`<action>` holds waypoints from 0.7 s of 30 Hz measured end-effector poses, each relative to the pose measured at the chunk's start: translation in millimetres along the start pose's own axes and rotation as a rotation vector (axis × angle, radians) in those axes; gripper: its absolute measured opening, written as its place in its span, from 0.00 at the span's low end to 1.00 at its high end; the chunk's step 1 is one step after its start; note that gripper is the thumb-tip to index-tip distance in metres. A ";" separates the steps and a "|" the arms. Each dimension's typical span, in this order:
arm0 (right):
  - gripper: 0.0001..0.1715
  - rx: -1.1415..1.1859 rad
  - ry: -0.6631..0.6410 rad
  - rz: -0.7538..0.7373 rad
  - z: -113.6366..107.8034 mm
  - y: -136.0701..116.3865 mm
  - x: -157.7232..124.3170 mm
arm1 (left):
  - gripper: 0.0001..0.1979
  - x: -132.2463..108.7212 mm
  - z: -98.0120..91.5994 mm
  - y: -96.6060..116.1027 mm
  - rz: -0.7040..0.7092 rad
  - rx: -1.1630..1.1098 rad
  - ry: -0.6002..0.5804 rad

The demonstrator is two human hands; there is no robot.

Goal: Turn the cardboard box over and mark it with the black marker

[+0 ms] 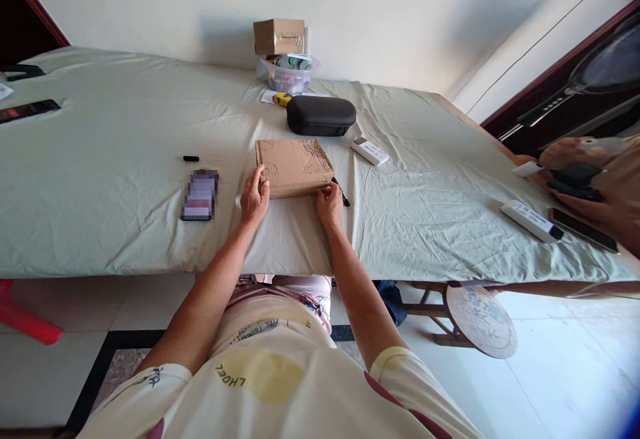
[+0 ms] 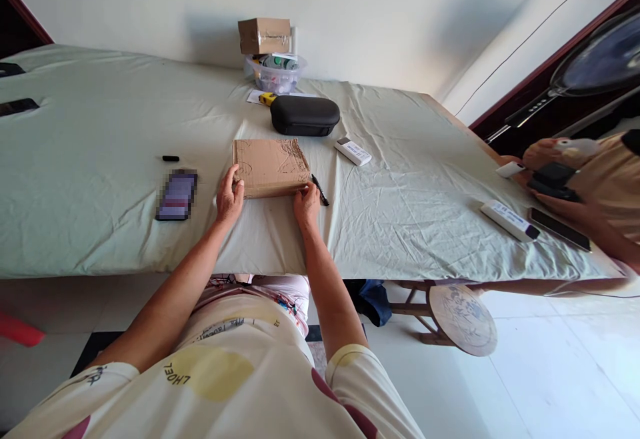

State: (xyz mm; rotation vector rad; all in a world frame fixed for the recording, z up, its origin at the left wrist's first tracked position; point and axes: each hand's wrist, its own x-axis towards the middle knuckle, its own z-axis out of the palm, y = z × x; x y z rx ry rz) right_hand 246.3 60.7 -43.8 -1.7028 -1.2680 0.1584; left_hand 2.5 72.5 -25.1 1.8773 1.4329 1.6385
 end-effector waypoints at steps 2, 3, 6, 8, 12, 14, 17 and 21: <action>0.23 -0.004 -0.001 0.009 -0.3 -1.5 0.1 | 0.26 0.6 0.3 -0.3 0.008 0.029 0.016; 0.23 -0.005 -0.004 0.009 -0.4 -2.1 0.2 | 0.26 0.7 0.5 -0.5 0.009 0.040 0.021; 0.24 -0.011 -0.019 -0.008 -2.0 -3.5 0.9 | 0.26 1.0 1.0 -1.4 0.014 0.056 0.030; 0.23 -0.036 -0.023 -0.019 -5.3 -5.1 1.7 | 0.26 1.1 1.6 -2.3 0.012 0.059 0.033; 0.22 -0.177 0.027 0.004 -17.7 -10.3 3.8 | 0.25 1.4 2.6 -4.3 -0.014 0.057 0.020; 0.23 -0.245 0.061 0.053 -24.6 -11.9 5.0 | 0.26 1.2 2.9 -5.4 -0.017 0.040 0.009; 0.26 -0.306 0.044 0.149 -31.7 -10.5 7.0 | 0.27 0.1 3.4 -7.0 -0.012 -0.005 -0.017; 0.25 -0.316 -0.001 0.194 -34.3 -4.5 9.6 | 0.29 -1.8 4.8 -9.4 -0.006 -0.047 -0.043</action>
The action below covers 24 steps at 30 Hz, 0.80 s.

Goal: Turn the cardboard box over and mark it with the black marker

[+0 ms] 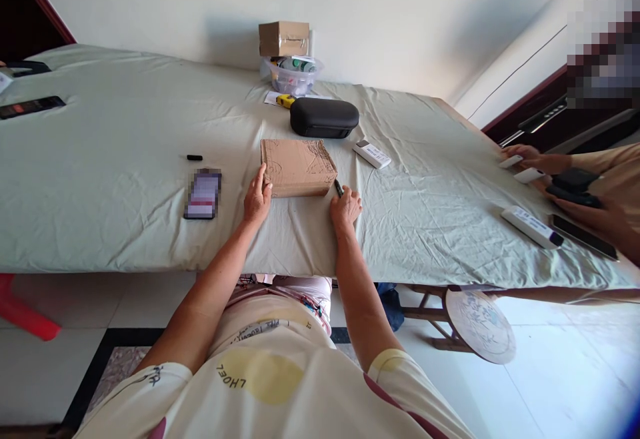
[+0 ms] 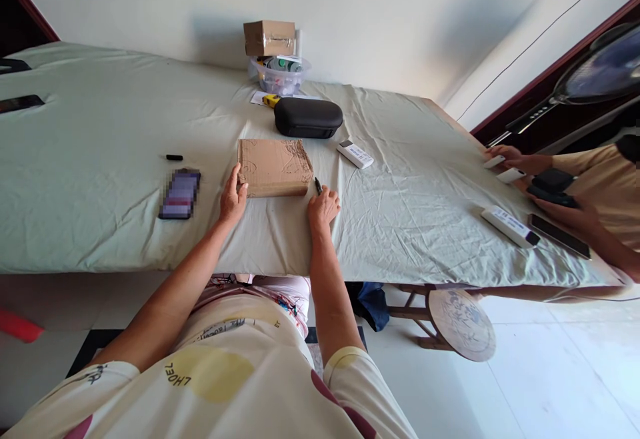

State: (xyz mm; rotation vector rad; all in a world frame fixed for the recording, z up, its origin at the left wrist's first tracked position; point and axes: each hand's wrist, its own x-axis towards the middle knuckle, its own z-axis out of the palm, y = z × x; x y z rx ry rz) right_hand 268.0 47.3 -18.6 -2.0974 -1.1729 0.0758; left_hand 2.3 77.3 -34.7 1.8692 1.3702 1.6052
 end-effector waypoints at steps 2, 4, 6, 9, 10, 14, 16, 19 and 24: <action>0.22 -0.018 -0.019 0.005 0.3 1.7 1.0 | 0.31 -0.4 0.5 -1.7 -0.002 -0.017 -0.008; 0.19 -0.043 -0.047 0.016 0.1 2.7 1.3 | 0.32 -0.5 0.6 -4.0 -0.032 -0.037 -0.028; 0.17 -0.029 -0.048 0.031 -0.3 4.1 1.7 | 0.32 -0.5 0.6 -6.8 -0.075 -0.043 -0.055; 0.16 0.091 0.059 0.058 -0.1 8.3 5.1 | 0.30 -0.6 1.4 -11.3 -0.099 -0.022 -0.070; 0.15 0.147 0.111 0.065 0.1 10.1 7.2 | 0.29 -0.6 2.1 -12.6 -0.097 -0.015 -0.068; 0.18 0.391 0.251 0.076 -1.4 13.1 13.4 | 0.27 -0.7 5.4 -15.9 -0.103 -0.011 -0.062; 0.25 0.511 0.259 0.030 -5.1 8.6 10.7 | 0.27 -1.0 6.6 -16.7 -0.110 -0.013 -0.058; 0.27 0.644 0.237 -0.166 -13.4 -6.5 -4.2 | 0.27 -2.2 7.0 -17.3 -0.113 -0.026 -0.054; 0.25 0.763 0.017 -0.509 -18.7 -37.2 -47.3 | 0.30 -4.1 5.0 -15.1 -0.132 -0.080 -0.071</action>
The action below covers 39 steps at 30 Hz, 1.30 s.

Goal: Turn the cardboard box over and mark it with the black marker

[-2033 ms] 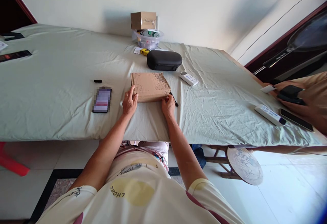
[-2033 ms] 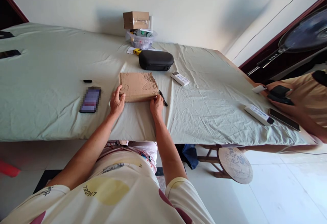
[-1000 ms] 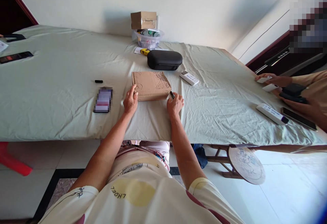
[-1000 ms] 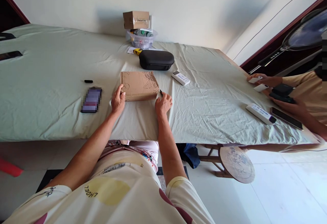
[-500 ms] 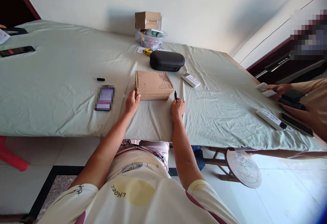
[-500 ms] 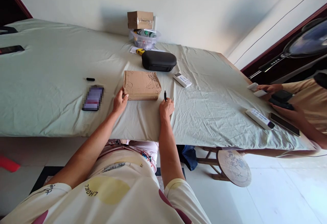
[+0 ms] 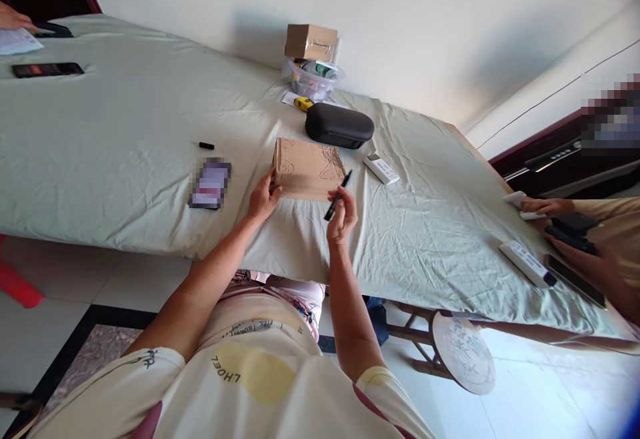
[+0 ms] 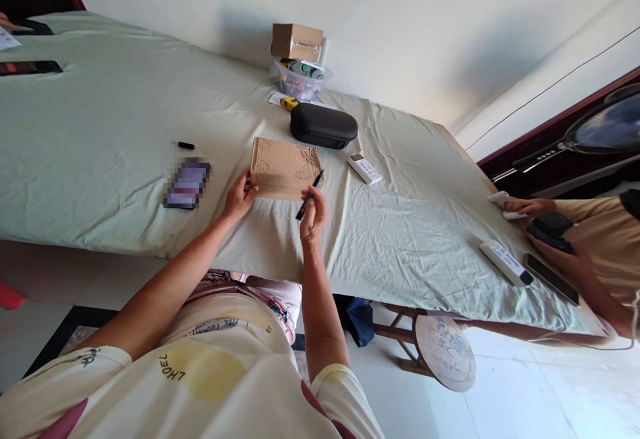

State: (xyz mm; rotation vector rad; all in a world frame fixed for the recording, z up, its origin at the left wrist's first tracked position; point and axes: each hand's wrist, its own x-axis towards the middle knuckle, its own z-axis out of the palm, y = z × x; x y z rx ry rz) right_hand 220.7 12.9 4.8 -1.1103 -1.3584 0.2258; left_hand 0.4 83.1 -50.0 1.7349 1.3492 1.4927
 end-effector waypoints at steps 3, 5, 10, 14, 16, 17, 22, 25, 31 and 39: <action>0.24 -0.036 -0.204 -0.143 17.5 -14.1 -13.9 | 0.30 0.0 -0.7 3.6 -0.023 -0.011 0.004; 0.21 -0.078 -0.290 -0.243 27.9 -19.2 -19.6 | 0.31 0.6 -0.9 6.1 -0.044 -0.001 0.007; 0.14 -0.159 -0.430 -0.338 43.8 -26.4 -23.8 | 0.33 1.2 -2.2 10.1 -0.079 0.007 -0.012; 0.18 -0.204 -0.529 -0.364 49.7 -28.8 -22.8 | 0.35 1.0 -3.1 9.9 -0.084 -0.017 -0.026; 0.19 -0.210 -0.546 -0.365 51.9 -28.3 -22.1 | 0.35 1.3 -2.8 8.3 -0.080 -0.031 -0.035; 0.20 -0.215 -0.547 -0.361 52.8 -27.6 -22.0 | 0.36 1.6 -2.4 7.2 -0.078 -0.033 -0.035; 0.20 -0.287 -0.522 -0.300 55.2 -23.5 -24.4 | 0.34 2.6 -0.3 3.2 -0.068 -0.024 -0.020; 0.19 -0.292 -0.550 -0.295 56.3 -23.2 -25.1 | 0.34 2.0 -0.1 3.7 -0.068 -0.040 -0.028; 0.19 -0.179 -0.522 -0.358 57.3 -24.0 -20.9 | 0.32 1.0 1.1 3.8 -0.081 -0.026 -0.027; 0.19 -0.188 -0.128 -0.193 44.1 -14.6 -21.9 | 0.31 0.3 3.8 -0.6 -0.066 0.019 0.003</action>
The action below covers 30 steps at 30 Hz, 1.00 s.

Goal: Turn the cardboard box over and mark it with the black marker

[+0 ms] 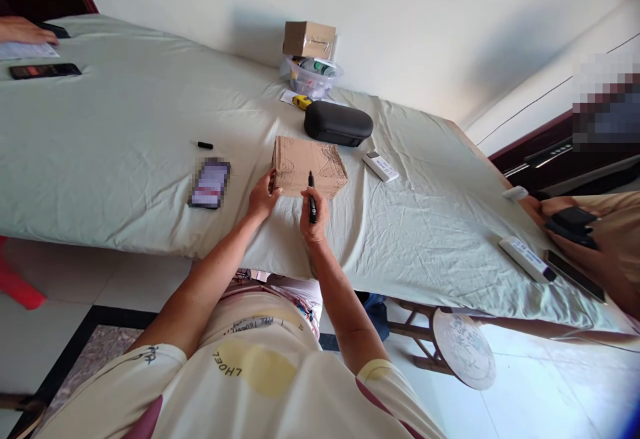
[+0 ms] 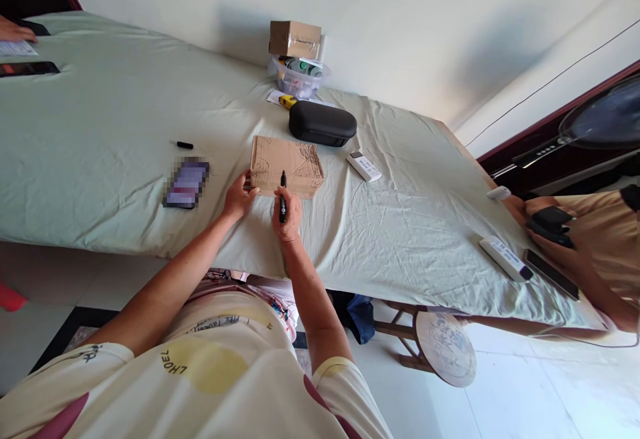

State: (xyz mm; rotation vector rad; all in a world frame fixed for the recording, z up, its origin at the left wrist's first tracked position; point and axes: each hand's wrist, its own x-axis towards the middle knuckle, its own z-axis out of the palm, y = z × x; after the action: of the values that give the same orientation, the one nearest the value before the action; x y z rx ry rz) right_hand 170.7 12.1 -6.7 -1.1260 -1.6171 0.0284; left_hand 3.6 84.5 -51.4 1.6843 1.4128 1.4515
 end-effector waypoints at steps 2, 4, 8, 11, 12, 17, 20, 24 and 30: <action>0.20 -0.035 0.066 0.031 -6.2 6.6 4.0 | 0.30 -0.9 0.2 0.1 0.005 -0.010 0.008; 0.21 -0.075 0.122 0.046 -15.4 16.9 12.0 | 0.29 -1.5 0.3 0.3 0.014 -0.024 0.021; 0.34 -0.201 0.179 0.128 -39.7 48.7 33.7 | 0.27 -1.5 -0.3 1.3 0.026 -0.027 0.064; 0.38 -0.335 0.105 0.325 -53.9 73.1 43.7 | 0.27 -0.9 -0.9 2.5 0.016 -0.005 0.091; 0.35 -0.390 0.057 0.406 -56.6 79.1 44.4 | 0.27 -0.8 -1.3 2.8 0.006 0.010 0.106; 0.29 -0.620 -0.205 0.631 -57.3 85.5 34.8 | 0.31 0.0 -6.3 5.8 -0.049 0.072 0.165; 0.28 -0.667 -0.307 0.600 -54.7 78.3 30.9 | 0.32 0.0 -12.4 12.5 -0.049 0.092 0.205; 0.24 -0.677 -0.336 0.606 -52.6 72.7 31.7 | 0.28 -3.9 -27.1 28.1 -0.009 0.143 0.258; 0.25 -0.609 -0.291 0.568 -50.7 79.4 29.0 | 0.24 -12.3 -85.1 41.3 -0.077 0.342 0.424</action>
State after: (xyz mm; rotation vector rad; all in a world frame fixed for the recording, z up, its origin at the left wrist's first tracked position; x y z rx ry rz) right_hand 262.1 49.0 -8.5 -2.1125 -1.5415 0.0765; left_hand -57.9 38.8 5.3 1.5449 2.0292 1.6627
